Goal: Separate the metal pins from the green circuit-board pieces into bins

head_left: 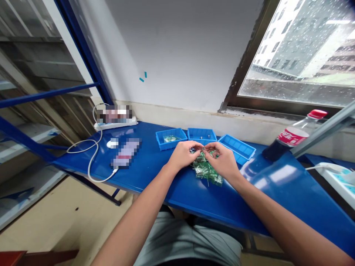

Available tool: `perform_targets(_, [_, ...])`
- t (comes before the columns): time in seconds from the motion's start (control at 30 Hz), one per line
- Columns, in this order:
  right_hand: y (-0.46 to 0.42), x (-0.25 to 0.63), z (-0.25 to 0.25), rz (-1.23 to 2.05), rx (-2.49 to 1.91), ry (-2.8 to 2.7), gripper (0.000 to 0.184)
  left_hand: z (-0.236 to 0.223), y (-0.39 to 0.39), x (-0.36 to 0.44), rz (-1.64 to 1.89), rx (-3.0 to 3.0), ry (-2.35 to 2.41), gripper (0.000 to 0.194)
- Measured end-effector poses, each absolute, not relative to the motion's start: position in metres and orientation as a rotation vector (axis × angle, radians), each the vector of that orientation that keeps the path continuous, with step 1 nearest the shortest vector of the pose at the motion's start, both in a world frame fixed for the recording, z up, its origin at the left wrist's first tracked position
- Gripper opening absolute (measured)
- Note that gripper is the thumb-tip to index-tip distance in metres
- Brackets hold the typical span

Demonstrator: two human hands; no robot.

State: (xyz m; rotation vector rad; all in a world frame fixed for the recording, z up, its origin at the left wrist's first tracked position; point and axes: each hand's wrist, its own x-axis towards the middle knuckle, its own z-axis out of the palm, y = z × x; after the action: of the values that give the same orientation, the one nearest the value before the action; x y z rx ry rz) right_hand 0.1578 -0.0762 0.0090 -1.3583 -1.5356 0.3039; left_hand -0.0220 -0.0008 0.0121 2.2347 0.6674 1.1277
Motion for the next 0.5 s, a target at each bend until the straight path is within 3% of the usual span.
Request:
perform_targets(0.23, [-0.076,0.157,0.011,0.235,-1.3,-1.586,0.021,0.017,-0.004,-0.022,1.123,2.226,0.685,0.014])
perform_targets(0.5, [-0.076,0.158,0.009,0.185,-1.283,-1.613,0.018,0.023,-0.01,-0.024,1.001,2.147,0.714,0.024])
